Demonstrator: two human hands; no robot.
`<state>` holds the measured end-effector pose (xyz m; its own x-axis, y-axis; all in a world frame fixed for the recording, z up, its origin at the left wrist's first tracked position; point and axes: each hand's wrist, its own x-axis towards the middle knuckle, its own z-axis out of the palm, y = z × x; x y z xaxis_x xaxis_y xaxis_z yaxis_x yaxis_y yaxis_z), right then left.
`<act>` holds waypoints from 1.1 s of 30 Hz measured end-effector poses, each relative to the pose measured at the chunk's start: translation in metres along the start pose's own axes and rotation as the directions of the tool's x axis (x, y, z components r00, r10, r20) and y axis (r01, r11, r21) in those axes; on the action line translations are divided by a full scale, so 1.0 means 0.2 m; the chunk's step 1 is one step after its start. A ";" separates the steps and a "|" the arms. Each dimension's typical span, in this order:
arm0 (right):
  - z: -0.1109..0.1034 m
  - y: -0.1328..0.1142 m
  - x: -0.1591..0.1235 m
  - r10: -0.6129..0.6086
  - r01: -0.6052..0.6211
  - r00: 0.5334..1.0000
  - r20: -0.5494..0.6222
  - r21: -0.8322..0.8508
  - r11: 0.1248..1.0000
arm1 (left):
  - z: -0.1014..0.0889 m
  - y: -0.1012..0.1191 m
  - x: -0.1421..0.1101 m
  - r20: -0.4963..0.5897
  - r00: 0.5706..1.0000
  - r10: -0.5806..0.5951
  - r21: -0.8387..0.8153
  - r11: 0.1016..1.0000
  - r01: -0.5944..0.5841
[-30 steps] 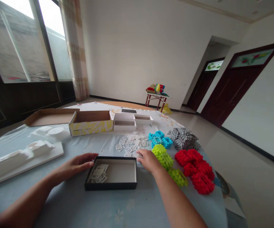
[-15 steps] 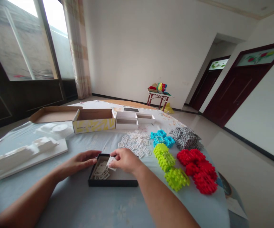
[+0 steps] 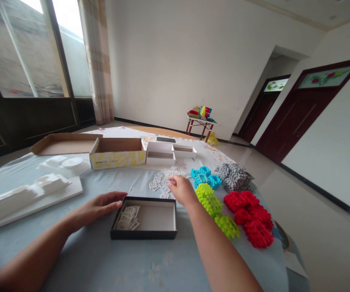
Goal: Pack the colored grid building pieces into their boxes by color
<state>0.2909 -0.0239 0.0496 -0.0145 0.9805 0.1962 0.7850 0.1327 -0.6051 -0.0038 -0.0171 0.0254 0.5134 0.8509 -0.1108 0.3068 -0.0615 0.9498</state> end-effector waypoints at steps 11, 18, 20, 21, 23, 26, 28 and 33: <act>0.08 0.24 0.16 0.164 -0.159 0.986 -0.019 -0.375 0.913 | 0.00 -0.02 0.02 -0.051 0.998 -0.024 0.038 0.999 0.026; 0.14 0.28 0.26 0.192 -0.188 0.981 -0.030 -0.404 0.895 | -0.01 -0.02 0.03 -0.052 0.998 -0.036 0.071 0.997 0.040; 0.15 0.28 0.25 0.161 -0.150 0.987 -0.006 -0.398 0.905 | -0.01 -0.03 0.03 -0.048 0.998 -0.036 0.075 0.996 0.040; 0.15 0.28 0.24 0.138 -0.123 0.990 0.010 -0.392 0.912 | -0.01 -0.03 0.04 -0.048 0.998 -0.034 0.076 0.996 0.038; 0.14 0.27 0.21 0.080 -0.057 0.996 0.048 -0.375 0.925 | -0.02 -0.05 0.04 -0.047 0.998 -0.033 0.080 0.996 0.037; 0.11 0.26 0.15 -0.013 0.048 0.994 0.106 -0.337 0.940 | -0.03 -0.07 0.06 -0.047 0.998 -0.040 0.094 0.995 0.044; 0.08 0.26 0.13 -0.061 0.100 0.989 0.134 -0.309 0.946 | -0.03 -0.07 0.06 -0.040 0.999 -0.034 0.091 0.995 0.038; 0.04 0.26 0.16 -0.053 0.071 0.996 0.072 -0.279 0.958 | -0.03 -0.07 0.04 0.012 1.000 0.011 0.056 0.998 -0.012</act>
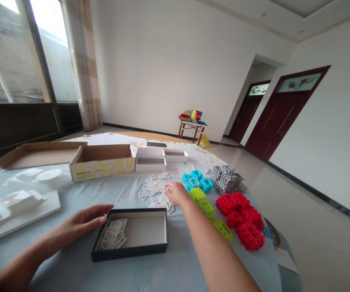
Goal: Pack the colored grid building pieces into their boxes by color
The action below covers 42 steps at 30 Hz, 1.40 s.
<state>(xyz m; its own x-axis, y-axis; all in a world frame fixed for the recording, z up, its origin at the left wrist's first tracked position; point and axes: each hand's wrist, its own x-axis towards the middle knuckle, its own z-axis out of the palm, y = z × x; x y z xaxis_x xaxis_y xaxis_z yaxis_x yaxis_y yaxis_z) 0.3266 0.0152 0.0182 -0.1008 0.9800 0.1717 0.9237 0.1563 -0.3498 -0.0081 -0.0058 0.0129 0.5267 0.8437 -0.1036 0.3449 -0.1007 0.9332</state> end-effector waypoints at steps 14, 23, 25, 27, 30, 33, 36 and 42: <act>0.11 0.00 0.17 0.207 -0.207 0.978 0.034 0.002 0.978 | -0.01 0.02 -0.05 0.243 0.968 0.063 -0.015 0.998 -0.061; 0.05 0.02 0.12 0.160 -0.167 0.975 0.154 0.033 0.985 | 0.00 0.08 -0.05 0.146 0.989 0.021 -0.022 1.000 -0.018; 0.04 0.01 0.12 0.175 -0.181 0.972 0.159 0.018 0.983 | 0.00 0.08 -0.05 0.137 0.990 0.019 -0.015 1.000 -0.017; 0.04 0.00 0.11 0.181 -0.186 0.969 0.168 0.015 0.982 | 0.00 0.08 -0.05 0.142 0.990 0.026 -0.022 1.000 -0.023; 0.03 -0.01 0.11 0.174 -0.182 0.968 0.183 0.027 0.983 | 0.00 0.07 -0.05 0.154 0.987 0.035 -0.048 0.998 -0.028; 0.02 -0.03 0.11 0.146 -0.161 0.968 0.206 0.055 0.985 | -0.01 0.06 -0.05 0.154 0.987 0.036 -0.060 0.998 -0.027; 0.01 -0.05 0.08 0.104 -0.126 0.969 0.222 0.085 0.988 | -0.01 0.06 -0.05 0.149 0.988 0.035 -0.050 0.998 -0.028; 0.00 -0.09 0.03 0.032 -0.060 0.976 0.215 0.125 0.990 | 0.00 0.09 -0.05 0.158 0.987 0.021 -0.022 1.000 -0.018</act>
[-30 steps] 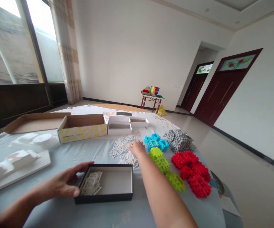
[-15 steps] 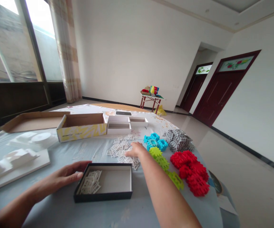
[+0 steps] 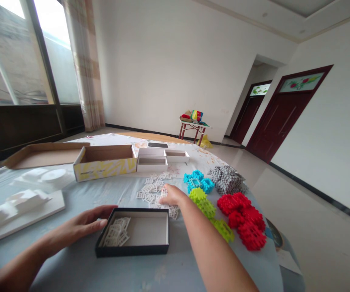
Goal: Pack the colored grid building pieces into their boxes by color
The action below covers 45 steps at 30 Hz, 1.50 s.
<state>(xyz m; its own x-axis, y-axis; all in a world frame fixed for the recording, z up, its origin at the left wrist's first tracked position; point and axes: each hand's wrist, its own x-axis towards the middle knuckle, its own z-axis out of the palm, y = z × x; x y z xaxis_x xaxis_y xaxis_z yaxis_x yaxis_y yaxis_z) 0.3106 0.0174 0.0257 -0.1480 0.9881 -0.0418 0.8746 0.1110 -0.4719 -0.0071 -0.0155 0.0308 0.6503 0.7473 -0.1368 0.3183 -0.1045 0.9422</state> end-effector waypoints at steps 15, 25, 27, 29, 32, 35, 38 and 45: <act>0.00 -0.04 -0.06 -0.193 0.193 0.949 -0.248 -0.025 0.981 | 0.00 -0.02 0.01 0.001 1.000 0.015 -0.021 1.000 -0.015; 0.03 -0.02 -0.07 -0.169 0.157 0.979 -0.113 -0.110 0.981 | 0.00 0.00 -0.01 -0.028 1.000 -0.006 0.031 0.999 0.007; 0.03 -0.02 -0.07 -0.183 0.171 0.978 -0.101 -0.120 0.978 | 0.00 0.00 -0.01 -0.034 0.999 -0.008 0.031 0.999 0.009; 0.03 -0.01 -0.08 -0.203 0.194 0.976 -0.081 -0.115 0.974 | 0.01 0.00 -0.01 -0.034 0.999 -0.008 0.025 1.000 0.009; 0.03 -0.01 -0.09 -0.239 0.234 0.970 -0.041 -0.101 0.967 | 0.00 -0.01 0.00 -0.023 1.000 -0.005 0.001 1.000 0.005; 0.03 0.00 -0.08 -0.225 0.222 0.974 -0.029 -0.090 0.971 | 0.01 0.00 0.00 -0.021 1.000 -0.002 0.009 1.000 0.002; 0.01 -0.01 -0.08 -0.166 0.162 0.984 -0.070 -0.055 0.985 | 0.01 0.01 -0.01 -0.027 1.000 -0.007 0.035 0.999 0.008; -0.15 -0.16 -0.20 -0.146 0.159 0.987 -0.066 0.288 0.944 | 0.02 0.01 -0.01 -0.036 0.999 -0.017 -0.051 0.999 0.015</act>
<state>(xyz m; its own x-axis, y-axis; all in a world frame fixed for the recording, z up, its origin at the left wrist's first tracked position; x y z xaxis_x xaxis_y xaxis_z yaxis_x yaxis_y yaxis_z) 0.3026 -0.0227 0.0677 -0.2432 0.9662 0.0853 0.6694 0.2309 -0.7061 -0.0055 -0.0206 0.0322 0.6195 0.7721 -0.1420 0.2930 -0.0596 0.9542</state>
